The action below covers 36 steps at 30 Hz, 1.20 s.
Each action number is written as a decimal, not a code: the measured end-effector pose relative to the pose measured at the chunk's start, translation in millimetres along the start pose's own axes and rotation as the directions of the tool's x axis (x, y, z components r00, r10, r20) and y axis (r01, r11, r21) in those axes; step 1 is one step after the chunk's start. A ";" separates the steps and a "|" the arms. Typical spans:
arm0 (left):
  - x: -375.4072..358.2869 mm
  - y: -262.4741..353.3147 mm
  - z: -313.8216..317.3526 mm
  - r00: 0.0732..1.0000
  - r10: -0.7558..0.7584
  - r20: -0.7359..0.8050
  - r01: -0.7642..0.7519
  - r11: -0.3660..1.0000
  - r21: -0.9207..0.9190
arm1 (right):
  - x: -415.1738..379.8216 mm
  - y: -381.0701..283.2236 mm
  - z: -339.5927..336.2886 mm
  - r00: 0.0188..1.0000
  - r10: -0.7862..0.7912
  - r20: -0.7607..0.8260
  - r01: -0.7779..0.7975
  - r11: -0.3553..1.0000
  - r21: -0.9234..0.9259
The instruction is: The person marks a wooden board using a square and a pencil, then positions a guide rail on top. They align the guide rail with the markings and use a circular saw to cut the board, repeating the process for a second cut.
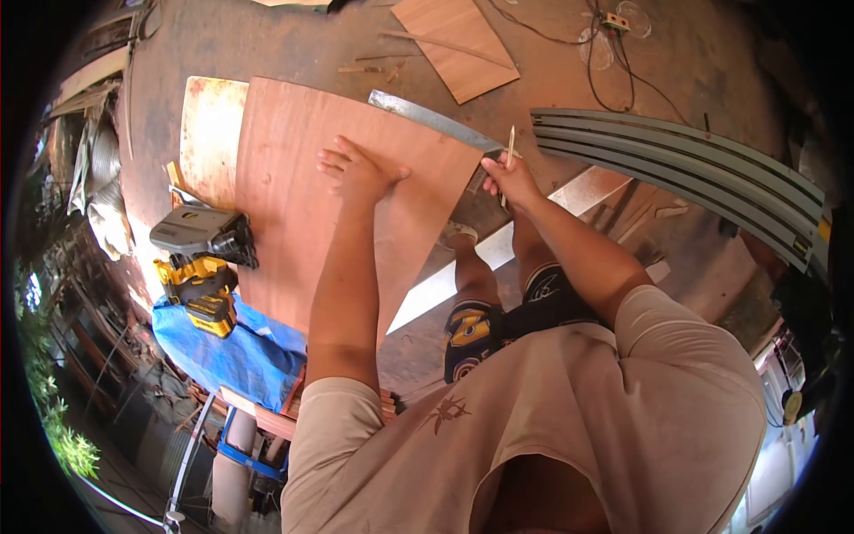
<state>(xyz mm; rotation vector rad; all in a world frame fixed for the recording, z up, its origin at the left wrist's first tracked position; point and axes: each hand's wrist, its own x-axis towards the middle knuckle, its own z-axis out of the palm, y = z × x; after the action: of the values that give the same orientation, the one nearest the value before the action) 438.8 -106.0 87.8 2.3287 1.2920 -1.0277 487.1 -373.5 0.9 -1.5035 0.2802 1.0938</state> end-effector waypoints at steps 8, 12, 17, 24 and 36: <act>-3.1 0.2 -3.8 1.000 -0.007 0.010 0.007 1.000 -0.021 | -1.7 -7.0 1.1 1.000 -0.012 0.023 0.011 0.999 0.033; -6.4 -2.3 -6.5 1.000 -0.006 0.001 0.006 0.996 -0.084 | -16.8 -17.2 7.1 1.000 -0.020 -0.008 0.021 0.991 0.132; -9.4 -1.4 -7.1 1.000 -0.005 0.000 0.005 0.993 -0.120 | -31.4 -9.4 9.7 1.000 0.011 0.005 -0.012 0.995 0.096; -14.0 3.1 -12.4 0.998 -0.048 0.051 0.053 0.995 -0.089 | -28.4 10.3 29.5 0.998 -0.015 -0.056 0.022 0.992 0.126; -3.9 -5.3 5.6 0.999 0.008 -0.049 -0.011 0.997 -0.071 | -33.4 5.4 35.3 0.993 -0.098 -0.069 0.106 0.987 0.123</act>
<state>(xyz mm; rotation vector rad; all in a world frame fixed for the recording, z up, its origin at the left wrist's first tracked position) 430.6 -108.5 87.1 2.3183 1.3120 -0.9119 449.1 -357.4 27.2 -1.4252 0.3070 0.9320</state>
